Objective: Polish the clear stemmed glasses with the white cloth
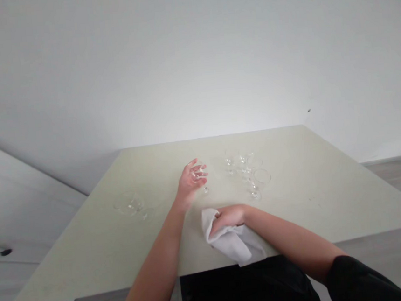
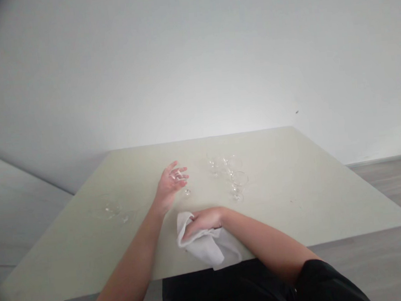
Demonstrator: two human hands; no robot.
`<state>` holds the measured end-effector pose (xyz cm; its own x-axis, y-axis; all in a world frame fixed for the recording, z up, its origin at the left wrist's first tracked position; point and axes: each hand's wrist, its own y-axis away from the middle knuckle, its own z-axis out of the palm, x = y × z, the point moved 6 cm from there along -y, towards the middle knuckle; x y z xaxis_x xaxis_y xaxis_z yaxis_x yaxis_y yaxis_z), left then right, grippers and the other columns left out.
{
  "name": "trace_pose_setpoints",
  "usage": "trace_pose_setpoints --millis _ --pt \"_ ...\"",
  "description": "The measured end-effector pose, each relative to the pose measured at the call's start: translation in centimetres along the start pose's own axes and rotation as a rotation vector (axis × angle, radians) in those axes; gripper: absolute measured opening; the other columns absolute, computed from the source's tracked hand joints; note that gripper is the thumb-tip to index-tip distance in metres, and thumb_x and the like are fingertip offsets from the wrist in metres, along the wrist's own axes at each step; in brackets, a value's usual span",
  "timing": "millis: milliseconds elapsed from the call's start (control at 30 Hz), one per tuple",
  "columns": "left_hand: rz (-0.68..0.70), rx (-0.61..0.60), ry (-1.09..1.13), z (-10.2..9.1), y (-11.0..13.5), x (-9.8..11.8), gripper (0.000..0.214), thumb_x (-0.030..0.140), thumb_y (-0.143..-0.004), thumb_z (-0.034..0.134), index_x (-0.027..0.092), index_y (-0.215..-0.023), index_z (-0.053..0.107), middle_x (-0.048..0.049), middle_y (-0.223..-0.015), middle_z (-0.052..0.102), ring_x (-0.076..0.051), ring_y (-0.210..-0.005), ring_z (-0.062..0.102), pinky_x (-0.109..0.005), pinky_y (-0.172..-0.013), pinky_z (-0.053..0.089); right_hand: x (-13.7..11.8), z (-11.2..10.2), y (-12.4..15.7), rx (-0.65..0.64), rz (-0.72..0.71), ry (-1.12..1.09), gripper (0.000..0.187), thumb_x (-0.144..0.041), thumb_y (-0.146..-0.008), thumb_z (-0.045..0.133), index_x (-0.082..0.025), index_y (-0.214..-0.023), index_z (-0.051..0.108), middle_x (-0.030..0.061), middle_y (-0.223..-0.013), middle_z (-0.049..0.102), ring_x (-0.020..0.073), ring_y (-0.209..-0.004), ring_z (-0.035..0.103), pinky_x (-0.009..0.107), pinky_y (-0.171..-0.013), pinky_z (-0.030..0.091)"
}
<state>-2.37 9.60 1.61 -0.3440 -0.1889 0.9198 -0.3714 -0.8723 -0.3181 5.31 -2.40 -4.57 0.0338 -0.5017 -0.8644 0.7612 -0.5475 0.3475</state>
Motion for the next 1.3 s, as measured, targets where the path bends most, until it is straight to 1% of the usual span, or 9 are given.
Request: trace_pose_setpoints --millis 100,300,667,800,867,933,1033,1100,1300 --pt "-0.039 -0.121 0.024 1.9 0.3 -1.0 0.077 0.022 -0.063 0.087 0.027 -0.125 0.042 -0.0087 -0.123 0.062 -0.017 -0.097 0.067 -0.033 -0.084 0.051 0.8 1.4 -0.1 -0.154 0.038 0.14 0.022 -0.026 -0.065 0.08 -0.015 -0.081 0.071 -0.0027 -0.074 0.071 0.013 -0.067 0.063 0.023 -0.064 0.049" --pt "-0.05 -0.218 0.023 3.3 0.6 -2.4 0.068 0.02 -0.062 0.088 0.026 -0.111 0.04 -0.008 -0.128 0.06 -0.018 -0.101 0.065 -0.036 -0.087 0.05 1.0 0.5 -0.7 -0.105 0.048 0.17 0.033 -0.034 -0.062 0.085 -0.015 -0.083 0.069 -0.0043 -0.071 0.067 0.0107 -0.063 0.06 0.021 -0.061 0.047" --pt "-0.058 -0.253 -0.019 4.1 0.6 -3.1 0.071 0.026 -0.062 0.088 0.028 -0.113 0.039 -0.01 -0.133 0.057 -0.02 -0.106 0.062 -0.039 -0.09 0.049 1.0 0.5 -0.4 -0.079 0.079 0.212 0.034 -0.039 -0.065 0.083 -0.016 -0.086 0.069 -0.0037 -0.073 0.065 0.0132 -0.069 0.061 0.024 -0.067 0.048" --pt "-0.039 -0.214 -0.37 2.5 0.6 -2.4 0.075 0.034 -0.058 0.089 0.026 -0.116 0.043 -0.0103 -0.13 0.057 -0.022 -0.109 0.06 -0.039 -0.092 0.048 0.8 0.8 -0.2 -0.093 0.046 0.211 0.034 -0.041 -0.068 0.082 -0.017 -0.088 0.069 -0.0029 -0.078 0.068 0.016 -0.076 0.063 0.025 -0.071 0.049" --pt "-0.049 -0.211 -0.668 1.2 0.6 -2.0 0.062 0.039 -0.057 0.088 0.022 -0.106 0.053 -0.007 -0.116 0.063 -0.021 -0.1 0.061 -0.038 -0.089 0.048 0.6 1.1 -0.2 -0.117 0.02 0.188 0.033 -0.038 -0.069 0.081 -0.016 -0.09 0.069 -0.002 -0.083 0.069 0.0155 -0.08 0.064 0.024 -0.076 0.049" --pt "-0.049 -0.325 -0.867 0.6 0.9 -1.8 0.04 0.043 -0.063 0.083 0.02 -0.089 0.062 -0.0033 -0.096 0.065 -0.019 -0.089 0.061 -0.036 -0.085 0.048 0.4 1.3 -0.1 -0.131 0.012 0.166 0.032 -0.033 -0.069 0.08 -0.015 -0.093 0.07 -0.0013 -0.086 0.07 0.0141 -0.081 0.064 0.023 -0.079 0.049" --pt "0.027 -0.523 -0.952 1.2 1.4 -1.8 0.024 0.042 -0.072 0.077 0.02 -0.078 0.07 -0.0042 -0.093 0.068 -0.021 -0.094 0.062 -0.036 -0.09 0.046 0.4 1.3 -0.1 -0.118 0.03 0.155 0.031 -0.03 -0.068 0.079 -0.015 -0.094 0.071 -0.0012 -0.087 0.07 0.0137 -0.08 0.064 0.023 -0.078 0.049" --pt "0.081 -0.597 -0.967 2.1 1.6 -1.9 0.021 0.042 -0.074 0.076 0.022 -0.078 0.073 -0.0051 -0.096 0.07 -0.023 -0.101 0.063 -0.037 -0.096 0.043 0.4 1.2 -0.1 -0.103 0.033 0.161 0.031 -0.032 -0.067 0.081 -0.016 -0.091 0.071 -0.0019 -0.084 0.069 0.0136 -0.078 0.063 0.023 -0.076 0.049" --pt "0.142 -0.664 -0.983 4.3 2.2 -2.4 0.03 0.043 -0.076 0.075 0.024 -0.099 0.072 -0.0047 -0.121 0.07 -0.023 -0.118 0.058 -0.039 -0.104 0.041 0.1 1.1 -0.1 -0.094 0.024 0.179 0.037 -0.036 -0.063 0.086 -0.014 -0.087 0.067 -0.0025 -0.079 0.065 0.0128 -0.071 0.06 0.024 -0.072 0.048"
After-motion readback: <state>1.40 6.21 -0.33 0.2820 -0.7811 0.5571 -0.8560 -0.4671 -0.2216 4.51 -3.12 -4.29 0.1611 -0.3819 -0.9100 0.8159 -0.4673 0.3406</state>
